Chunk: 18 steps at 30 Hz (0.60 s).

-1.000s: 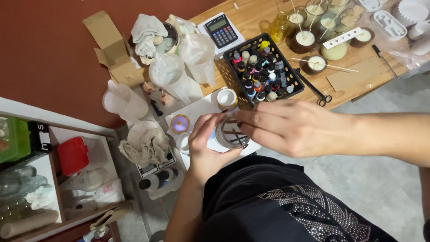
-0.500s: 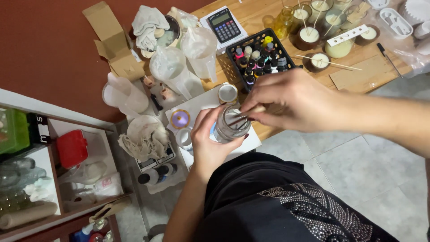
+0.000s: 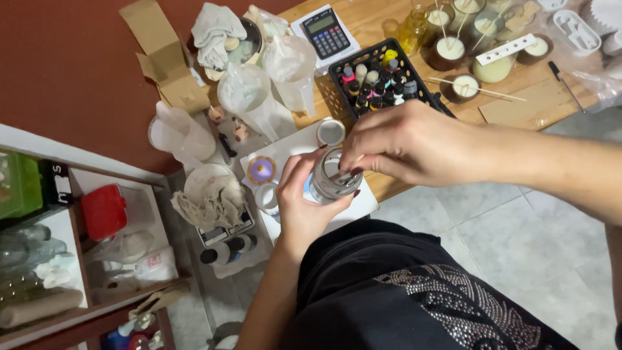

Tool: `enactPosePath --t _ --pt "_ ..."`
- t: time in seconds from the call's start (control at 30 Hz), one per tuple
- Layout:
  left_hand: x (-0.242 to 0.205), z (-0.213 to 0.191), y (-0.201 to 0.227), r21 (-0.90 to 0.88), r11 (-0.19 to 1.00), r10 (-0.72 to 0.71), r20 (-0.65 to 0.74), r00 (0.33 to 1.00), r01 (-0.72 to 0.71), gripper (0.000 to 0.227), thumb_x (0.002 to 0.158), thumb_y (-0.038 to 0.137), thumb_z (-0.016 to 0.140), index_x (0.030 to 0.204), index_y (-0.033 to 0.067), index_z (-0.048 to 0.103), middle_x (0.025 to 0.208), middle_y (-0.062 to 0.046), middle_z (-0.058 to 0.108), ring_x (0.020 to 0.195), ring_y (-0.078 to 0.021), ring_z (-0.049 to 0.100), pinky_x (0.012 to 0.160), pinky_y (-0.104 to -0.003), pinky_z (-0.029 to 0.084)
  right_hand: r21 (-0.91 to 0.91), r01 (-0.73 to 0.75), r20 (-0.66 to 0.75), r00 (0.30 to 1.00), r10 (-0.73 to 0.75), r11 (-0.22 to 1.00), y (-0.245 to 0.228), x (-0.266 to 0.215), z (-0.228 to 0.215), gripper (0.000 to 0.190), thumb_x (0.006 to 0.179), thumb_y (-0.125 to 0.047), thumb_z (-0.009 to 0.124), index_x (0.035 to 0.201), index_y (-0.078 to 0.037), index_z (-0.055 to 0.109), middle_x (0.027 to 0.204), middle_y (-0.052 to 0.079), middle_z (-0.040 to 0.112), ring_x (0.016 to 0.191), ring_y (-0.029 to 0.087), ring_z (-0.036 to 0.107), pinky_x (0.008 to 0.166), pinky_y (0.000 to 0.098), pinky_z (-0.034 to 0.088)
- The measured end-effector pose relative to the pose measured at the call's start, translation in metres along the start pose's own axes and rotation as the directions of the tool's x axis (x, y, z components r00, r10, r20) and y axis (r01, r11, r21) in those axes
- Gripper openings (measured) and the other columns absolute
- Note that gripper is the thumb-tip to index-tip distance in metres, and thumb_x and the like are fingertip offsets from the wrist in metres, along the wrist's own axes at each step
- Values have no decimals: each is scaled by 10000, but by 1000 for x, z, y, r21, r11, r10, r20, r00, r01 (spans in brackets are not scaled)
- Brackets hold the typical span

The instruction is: Painting decorative designs on candle lids and cleaning brushes at a workbench.

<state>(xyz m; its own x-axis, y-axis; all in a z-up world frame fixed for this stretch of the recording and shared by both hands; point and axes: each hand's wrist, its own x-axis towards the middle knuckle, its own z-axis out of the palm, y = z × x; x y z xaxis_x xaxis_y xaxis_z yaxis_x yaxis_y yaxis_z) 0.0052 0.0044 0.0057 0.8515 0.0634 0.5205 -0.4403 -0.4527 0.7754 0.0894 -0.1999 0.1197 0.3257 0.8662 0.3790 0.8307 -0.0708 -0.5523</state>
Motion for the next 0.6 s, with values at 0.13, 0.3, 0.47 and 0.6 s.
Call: enactPosePath --t 0.13,0.3,0.47,0.6 --pt "1 -1 -3 1 1000 -9 11 1000 9 642 675 134 945 1251 35 680 1156 -110 691 1066 -240 726 939 -359 592 -1 -34 13 999 34 999 -3 1 -3 132 896 -80 733 1012 -18 745 970 130 734 919 309 726 772 392 589" --pt "5 -6 -33 117 990 77 7 997 -77 719 615 177 967 1225 12 623 1135 -131 669 1045 -288 684 937 -381 564 -82 -118 -189 977 100 990 10 2 -9 103 945 -80 744 1034 -29 735 993 107 758 907 233 766 786 333 603" --pt "30 -10 -60 91 994 64 -31 997 -61 701 662 175 975 1261 45 636 1169 -127 680 1086 -303 690 953 -380 585 44 -214 -340 915 216 976 51 14 8 91 1018 -45 740 1101 -11 723 995 78 759 920 138 751 828 273 589" --pt "43 -4 -95 208 977 55 -24 998 -49 723 645 161 938 1280 38 615 1181 -145 677 1095 -333 680 925 -398 576 214 -205 -360 893 272 955 100 26 36 94 995 -20 707 1087 -10 724 1004 77 755 893 118 731 816 251 596"
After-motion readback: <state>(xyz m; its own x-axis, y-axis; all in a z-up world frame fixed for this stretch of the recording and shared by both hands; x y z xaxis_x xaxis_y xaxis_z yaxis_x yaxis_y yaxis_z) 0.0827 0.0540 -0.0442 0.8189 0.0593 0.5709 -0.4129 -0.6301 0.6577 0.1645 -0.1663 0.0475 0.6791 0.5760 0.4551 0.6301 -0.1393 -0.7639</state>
